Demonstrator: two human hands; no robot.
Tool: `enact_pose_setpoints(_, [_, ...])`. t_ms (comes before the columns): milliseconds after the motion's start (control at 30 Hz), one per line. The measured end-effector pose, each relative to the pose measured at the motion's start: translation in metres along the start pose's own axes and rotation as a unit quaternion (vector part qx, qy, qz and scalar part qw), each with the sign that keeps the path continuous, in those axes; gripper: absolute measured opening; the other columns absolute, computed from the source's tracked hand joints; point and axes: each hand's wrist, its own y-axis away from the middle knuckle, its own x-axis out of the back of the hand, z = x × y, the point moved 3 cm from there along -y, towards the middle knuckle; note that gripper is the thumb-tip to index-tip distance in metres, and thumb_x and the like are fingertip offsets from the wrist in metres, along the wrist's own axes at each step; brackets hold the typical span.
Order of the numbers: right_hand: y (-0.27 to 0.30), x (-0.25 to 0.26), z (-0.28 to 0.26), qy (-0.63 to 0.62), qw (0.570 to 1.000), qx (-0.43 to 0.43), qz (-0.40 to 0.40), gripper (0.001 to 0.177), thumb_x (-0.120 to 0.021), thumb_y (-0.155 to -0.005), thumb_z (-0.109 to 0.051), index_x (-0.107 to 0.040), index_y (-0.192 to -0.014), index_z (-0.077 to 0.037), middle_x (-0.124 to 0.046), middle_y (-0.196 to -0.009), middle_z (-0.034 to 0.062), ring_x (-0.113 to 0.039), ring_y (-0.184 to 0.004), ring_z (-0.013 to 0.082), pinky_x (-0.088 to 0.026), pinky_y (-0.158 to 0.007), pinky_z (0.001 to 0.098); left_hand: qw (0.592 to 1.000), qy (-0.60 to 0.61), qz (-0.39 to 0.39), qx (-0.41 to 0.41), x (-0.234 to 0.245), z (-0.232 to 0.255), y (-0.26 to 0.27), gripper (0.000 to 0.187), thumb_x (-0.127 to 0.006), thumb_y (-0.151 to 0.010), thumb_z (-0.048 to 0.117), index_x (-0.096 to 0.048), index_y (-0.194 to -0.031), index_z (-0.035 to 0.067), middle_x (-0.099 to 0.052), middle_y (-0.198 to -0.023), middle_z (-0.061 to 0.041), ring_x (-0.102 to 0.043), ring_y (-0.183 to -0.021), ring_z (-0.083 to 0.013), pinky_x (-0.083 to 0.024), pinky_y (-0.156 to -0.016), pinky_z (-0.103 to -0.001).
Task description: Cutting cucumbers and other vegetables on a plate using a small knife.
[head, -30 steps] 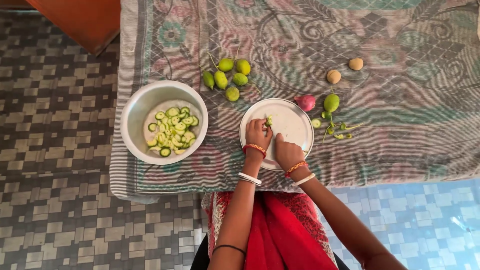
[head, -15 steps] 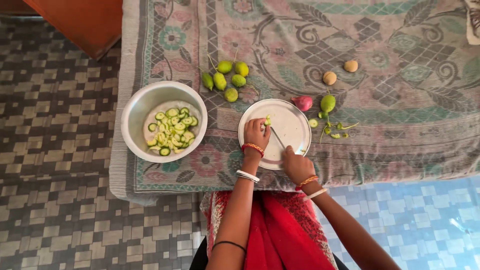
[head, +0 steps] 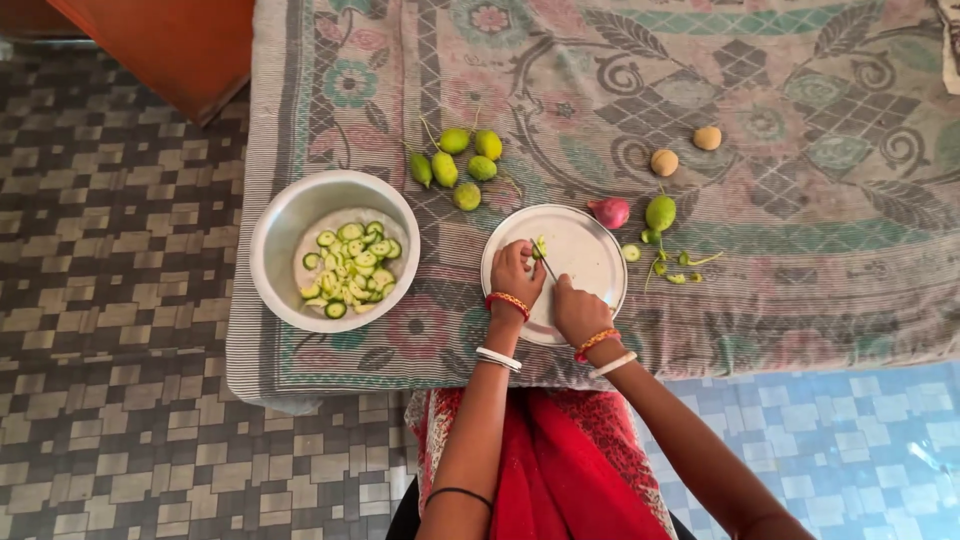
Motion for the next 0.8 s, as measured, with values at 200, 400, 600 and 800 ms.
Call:
enact_pose_setpoints(200, [0.015,0.019,-0.009,0.019,1.000,0.000,0.001,0.037,-0.041,-0.104,-0.032,-0.052,-0.125,-0.003,-0.072,-0.070,0.0214,-0.072,-0.064,0.0427,-0.057,-0.054,0.0544,0.998,0.047,0.007,0.027,-0.005,-0.008,0.001,0.036,-0.075,-0.082,0.001,-0.059,-0.114,0.004,-0.067,-0.099,-0.008,-0.065,-0.086,-0.0223,-0.057,-0.076,-0.034])
enact_pose_setpoints(400, [0.046,0.031,0.008,-0.033,0.999,-0.021,-0.024,0.032,-0.043,-0.103,-0.034,-0.052,-0.116,-0.006,-0.070,-0.066,0.0218,-0.071,-0.062,0.0449,-0.055,-0.054,0.0571,0.999,0.034,0.009,0.012,-0.007,-0.014,0.003,0.034,-0.075,-0.083,0.001,-0.058,-0.111,0.004,-0.067,-0.098,-0.008,-0.065,-0.083,-0.0213,-0.057,-0.077,-0.035])
enact_pose_setpoints(600, [0.021,0.034,-0.007,-0.032,0.999,-0.005,0.015,0.034,-0.042,-0.106,-0.037,-0.054,-0.115,-0.007,-0.070,-0.068,0.0218,-0.071,-0.064,0.0445,-0.056,-0.055,0.0561,0.999,0.027,0.003,0.020,-0.005,-0.007,0.001,0.035,-0.076,-0.082,0.001,-0.058,-0.112,0.004,-0.069,-0.097,-0.008,-0.065,-0.086,-0.0222,-0.057,-0.077,-0.035])
enact_pose_setpoints(800, [0.002,0.022,-0.006,-0.003,0.999,-0.015,-0.030,0.036,-0.042,-0.105,-0.036,-0.053,-0.120,-0.005,-0.072,-0.071,0.0225,-0.072,-0.066,0.0441,-0.058,-0.056,0.0565,1.000,0.022,0.002,-0.005,-0.003,-0.009,0.001,0.036,-0.075,-0.081,0.000,-0.056,-0.111,0.003,-0.069,-0.097,-0.008,-0.065,-0.086,-0.0225,-0.056,-0.079,-0.036])
